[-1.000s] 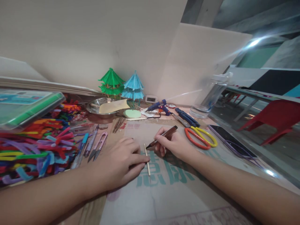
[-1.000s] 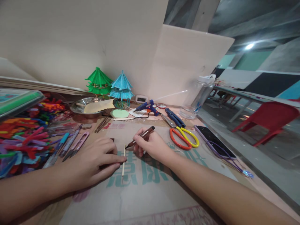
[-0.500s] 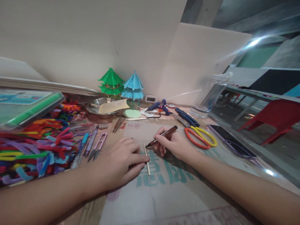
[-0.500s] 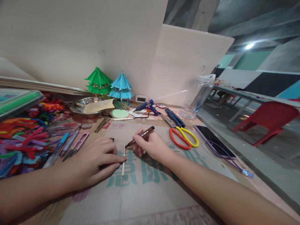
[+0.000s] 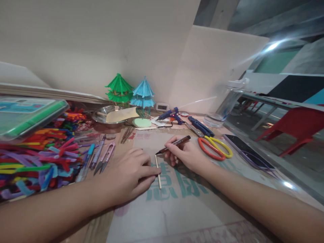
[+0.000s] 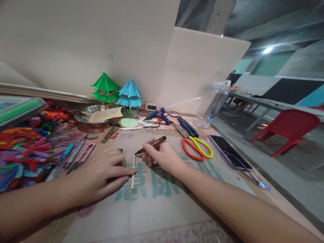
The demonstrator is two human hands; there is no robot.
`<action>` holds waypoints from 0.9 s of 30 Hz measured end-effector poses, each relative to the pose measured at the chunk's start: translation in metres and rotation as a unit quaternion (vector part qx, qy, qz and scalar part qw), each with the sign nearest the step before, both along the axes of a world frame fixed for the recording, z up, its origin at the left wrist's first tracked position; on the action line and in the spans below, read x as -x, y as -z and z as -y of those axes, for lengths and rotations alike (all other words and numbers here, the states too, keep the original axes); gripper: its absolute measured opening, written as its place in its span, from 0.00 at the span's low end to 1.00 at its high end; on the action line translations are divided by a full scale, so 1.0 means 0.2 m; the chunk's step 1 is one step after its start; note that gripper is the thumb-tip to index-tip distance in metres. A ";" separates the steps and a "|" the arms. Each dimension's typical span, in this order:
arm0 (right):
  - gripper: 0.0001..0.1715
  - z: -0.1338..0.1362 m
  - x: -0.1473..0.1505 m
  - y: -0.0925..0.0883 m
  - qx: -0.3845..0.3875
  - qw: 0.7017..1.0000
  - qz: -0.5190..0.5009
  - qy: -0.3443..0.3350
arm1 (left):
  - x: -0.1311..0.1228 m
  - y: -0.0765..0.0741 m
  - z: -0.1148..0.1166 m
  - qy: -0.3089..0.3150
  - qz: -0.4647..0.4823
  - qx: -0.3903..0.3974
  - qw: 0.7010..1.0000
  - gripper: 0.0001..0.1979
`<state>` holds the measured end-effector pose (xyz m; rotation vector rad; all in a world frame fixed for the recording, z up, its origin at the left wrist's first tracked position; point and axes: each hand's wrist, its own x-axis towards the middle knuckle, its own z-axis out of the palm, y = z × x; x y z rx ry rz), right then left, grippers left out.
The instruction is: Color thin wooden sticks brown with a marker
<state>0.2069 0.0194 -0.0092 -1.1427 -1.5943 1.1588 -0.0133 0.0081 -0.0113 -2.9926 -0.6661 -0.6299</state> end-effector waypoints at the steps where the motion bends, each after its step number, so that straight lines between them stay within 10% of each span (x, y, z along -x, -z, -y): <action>1: 0.16 0.00 0.00 0.00 0.001 1.000 0.001 -0.001 | 0.00 0.00 0.00 0.001 0.001 0.000 1.000 0.13; 27: 0.14 0.00 0.00 0.00 -0.002 1.000 0.010 0.006 | 0.00 0.00 0.00 0.004 -0.002 0.000 1.000 0.14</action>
